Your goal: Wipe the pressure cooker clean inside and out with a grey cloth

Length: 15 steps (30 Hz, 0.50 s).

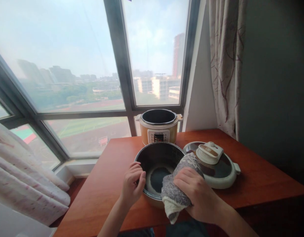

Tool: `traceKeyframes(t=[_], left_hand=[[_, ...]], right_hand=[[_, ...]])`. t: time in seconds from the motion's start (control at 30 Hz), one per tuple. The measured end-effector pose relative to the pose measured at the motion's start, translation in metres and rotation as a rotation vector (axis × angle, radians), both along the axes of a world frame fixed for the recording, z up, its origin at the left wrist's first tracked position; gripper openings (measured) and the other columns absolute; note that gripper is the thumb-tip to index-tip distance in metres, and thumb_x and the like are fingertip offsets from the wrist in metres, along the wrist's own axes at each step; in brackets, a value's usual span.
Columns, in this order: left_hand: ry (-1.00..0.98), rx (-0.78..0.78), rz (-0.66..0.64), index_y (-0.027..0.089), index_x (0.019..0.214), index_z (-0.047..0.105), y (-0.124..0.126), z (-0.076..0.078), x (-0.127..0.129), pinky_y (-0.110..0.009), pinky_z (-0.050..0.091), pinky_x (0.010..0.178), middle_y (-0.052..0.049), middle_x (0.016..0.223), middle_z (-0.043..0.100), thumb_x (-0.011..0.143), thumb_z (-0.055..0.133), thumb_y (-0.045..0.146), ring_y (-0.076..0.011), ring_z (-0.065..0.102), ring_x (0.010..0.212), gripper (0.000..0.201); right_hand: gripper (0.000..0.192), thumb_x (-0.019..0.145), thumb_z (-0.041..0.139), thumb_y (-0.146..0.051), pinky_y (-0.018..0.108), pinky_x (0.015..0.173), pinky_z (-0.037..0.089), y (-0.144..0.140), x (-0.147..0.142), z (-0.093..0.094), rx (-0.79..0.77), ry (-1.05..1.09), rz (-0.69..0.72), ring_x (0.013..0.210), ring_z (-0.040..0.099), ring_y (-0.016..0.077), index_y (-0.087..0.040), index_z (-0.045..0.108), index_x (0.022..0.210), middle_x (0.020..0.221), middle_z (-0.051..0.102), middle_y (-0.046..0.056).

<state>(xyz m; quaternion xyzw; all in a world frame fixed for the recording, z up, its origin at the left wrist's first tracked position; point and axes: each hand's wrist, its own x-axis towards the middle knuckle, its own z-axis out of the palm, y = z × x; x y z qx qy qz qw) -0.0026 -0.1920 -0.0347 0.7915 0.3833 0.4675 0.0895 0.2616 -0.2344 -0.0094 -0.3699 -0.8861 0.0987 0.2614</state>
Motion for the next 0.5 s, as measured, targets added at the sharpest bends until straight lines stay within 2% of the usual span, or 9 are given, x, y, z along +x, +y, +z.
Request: traceKeyframes(t=[0.13,0.23,0.37,0.5], left_hand=[[0.051,-0.100,-0.137,0.023,0.052,0.034,0.016,0.007,-0.017,-0.041,0.047,0.090,0.002,0.052,0.036,0.097,0.039,0.036,-0.0155,0.041,0.056,0.047],[0.050,-0.118,-0.162,0.023,0.052,0.034,0.026,0.009,-0.023,-0.041,0.047,0.090,0.002,0.052,0.036,0.097,0.040,0.037,-0.0161,0.043,0.056,0.048],[0.014,-0.050,-0.068,0.023,0.056,0.040,0.026,0.005,-0.024,-0.044,0.041,0.102,0.001,0.057,0.046,0.097,0.040,0.032,-0.0179,0.052,0.066,0.042],[0.029,0.065,0.101,0.023,0.063,0.048,0.003,-0.003,-0.015,-0.046,0.035,0.109,-0.001,0.067,0.058,0.095,0.040,0.022,-0.0196,0.060,0.080,0.033]], right_hand=[[0.033,0.070,0.058,-0.009,0.048,0.108,0.035,0.032,0.031,-0.001,0.071,0.045,0.098,0.106,0.058,0.0259,-0.022,0.063,0.100,0.104,0.069,0.006],[0.031,0.071,0.062,-0.009,0.049,0.109,0.034,0.046,0.037,-0.004,0.085,0.072,0.091,0.105,0.059,0.0256,-0.022,0.063,0.098,0.102,0.070,0.005],[0.028,0.067,0.063,-0.011,0.051,0.108,0.034,0.043,0.027,-0.008,0.097,0.094,-0.008,0.098,0.059,0.0255,-0.021,0.064,0.093,0.098,0.068,0.005],[0.026,0.067,0.062,-0.009,0.049,0.108,0.033,0.025,0.011,-0.008,0.094,0.103,-0.115,0.098,0.057,0.0257,-0.020,0.063,0.090,0.094,0.066,0.005]])
